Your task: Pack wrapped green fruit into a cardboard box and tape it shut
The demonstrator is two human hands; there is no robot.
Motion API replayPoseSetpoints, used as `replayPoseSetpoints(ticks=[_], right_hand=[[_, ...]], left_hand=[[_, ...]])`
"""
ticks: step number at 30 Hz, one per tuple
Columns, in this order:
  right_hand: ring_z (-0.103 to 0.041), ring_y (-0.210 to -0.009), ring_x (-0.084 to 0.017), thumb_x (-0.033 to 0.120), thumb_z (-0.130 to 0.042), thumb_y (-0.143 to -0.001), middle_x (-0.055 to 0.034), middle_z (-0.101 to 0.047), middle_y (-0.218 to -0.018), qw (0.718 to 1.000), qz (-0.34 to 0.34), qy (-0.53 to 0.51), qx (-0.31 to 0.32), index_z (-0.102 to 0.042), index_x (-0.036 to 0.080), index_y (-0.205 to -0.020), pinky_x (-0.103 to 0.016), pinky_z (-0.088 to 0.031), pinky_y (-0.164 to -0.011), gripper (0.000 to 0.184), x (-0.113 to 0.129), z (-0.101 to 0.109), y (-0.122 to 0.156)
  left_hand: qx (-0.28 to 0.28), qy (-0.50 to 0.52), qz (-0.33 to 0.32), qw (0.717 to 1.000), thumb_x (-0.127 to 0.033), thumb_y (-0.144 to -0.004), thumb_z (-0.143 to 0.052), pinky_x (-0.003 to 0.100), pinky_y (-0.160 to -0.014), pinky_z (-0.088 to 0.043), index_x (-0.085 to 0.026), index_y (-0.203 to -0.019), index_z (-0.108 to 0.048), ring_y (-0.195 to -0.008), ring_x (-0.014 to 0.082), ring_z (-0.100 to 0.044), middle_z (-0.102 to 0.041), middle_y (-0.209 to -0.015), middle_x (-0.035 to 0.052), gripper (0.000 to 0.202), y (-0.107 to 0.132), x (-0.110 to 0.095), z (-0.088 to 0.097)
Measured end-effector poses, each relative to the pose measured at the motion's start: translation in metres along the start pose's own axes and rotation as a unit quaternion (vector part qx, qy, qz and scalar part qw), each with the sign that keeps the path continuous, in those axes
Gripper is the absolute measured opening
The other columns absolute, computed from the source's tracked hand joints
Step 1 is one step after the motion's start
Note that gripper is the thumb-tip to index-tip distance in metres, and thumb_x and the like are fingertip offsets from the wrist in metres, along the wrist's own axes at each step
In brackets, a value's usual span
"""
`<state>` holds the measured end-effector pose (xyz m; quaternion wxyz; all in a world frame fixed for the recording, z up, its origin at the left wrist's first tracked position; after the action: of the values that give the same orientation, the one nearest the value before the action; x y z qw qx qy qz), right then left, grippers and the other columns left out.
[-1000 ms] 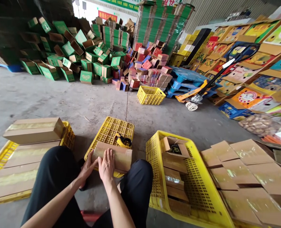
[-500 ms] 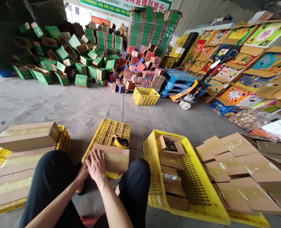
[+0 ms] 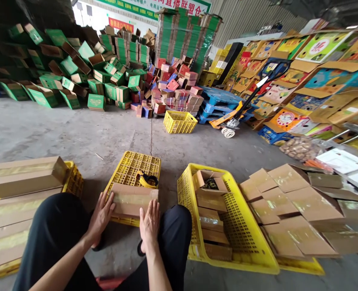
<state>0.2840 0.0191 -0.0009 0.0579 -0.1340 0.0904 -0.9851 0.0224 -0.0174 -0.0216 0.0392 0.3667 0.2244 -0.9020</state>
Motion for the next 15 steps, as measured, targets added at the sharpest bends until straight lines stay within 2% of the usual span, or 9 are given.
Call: replayPoseSetpoints(ticks=[3,8,12,15], right_hand=[[-0.041,-0.158,-0.038,0.062,-0.025,-0.112,-0.025,-0.043,-0.167,0.999,0.032,0.001,-0.042,-0.049,0.002,-0.16,-0.051,-0.042,-0.124,0.081,0.001,-0.005,0.004],[-0.043,-0.156,-0.037,0.054,-0.028,-0.114,-0.0245,-0.048,-0.165,0.995,0.059,0.002,-0.077,-0.053,0.004,-0.158,-0.05,-0.042,-0.125,0.071,0.004,-0.007,0.006],[-0.045,-0.155,-0.037,0.046,-0.027,-0.115,-0.0246,-0.049,-0.164,0.995,0.064,0.01,-0.082,-0.053,0.005,-0.158,-0.051,-0.045,-0.123,0.066,0.004,-0.006,0.004],[-0.044,-0.156,-0.036,0.041,-0.029,-0.115,-0.023,-0.049,-0.165,0.994,0.069,0.007,-0.08,-0.053,0.005,-0.158,-0.05,-0.045,-0.124,0.061,0.004,-0.005,0.003]], left_hand=[[-0.009,-0.083,-0.057,0.995,-0.047,-0.113,-0.038,0.065,-0.128,-0.031,-0.029,-0.173,-0.025,-0.163,0.0364,-0.029,-0.036,-0.175,0.0129,0.064,0.001,-0.01,-0.007],[-0.021,-0.171,-0.119,0.978,-0.049,-0.112,-0.042,0.059,-0.126,-0.037,-0.013,-0.175,-0.011,-0.162,0.0391,-0.032,-0.034,-0.172,0.0253,0.078,0.005,-0.038,-0.024],[0.015,-0.157,-0.154,0.975,-0.052,-0.11,-0.047,0.06,-0.126,-0.037,-0.01,-0.173,-0.018,-0.16,0.0418,-0.035,-0.035,-0.171,0.0278,0.081,0.012,-0.062,-0.044],[0.033,-0.136,-0.143,0.98,-0.054,-0.105,-0.056,0.063,-0.126,-0.034,-0.007,-0.17,-0.027,-0.161,0.0456,-0.03,-0.033,-0.171,0.0297,0.086,0.018,-0.077,-0.056]])
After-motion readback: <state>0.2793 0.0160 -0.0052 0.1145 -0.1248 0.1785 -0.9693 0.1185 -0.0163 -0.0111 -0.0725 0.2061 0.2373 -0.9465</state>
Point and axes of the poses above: each hand's wrist, its own y-axis away from the middle knuckle, its own z-axis out of the back of the hand, x = y × z, the point moved 6 cm from there along -y, towards the middle knuckle
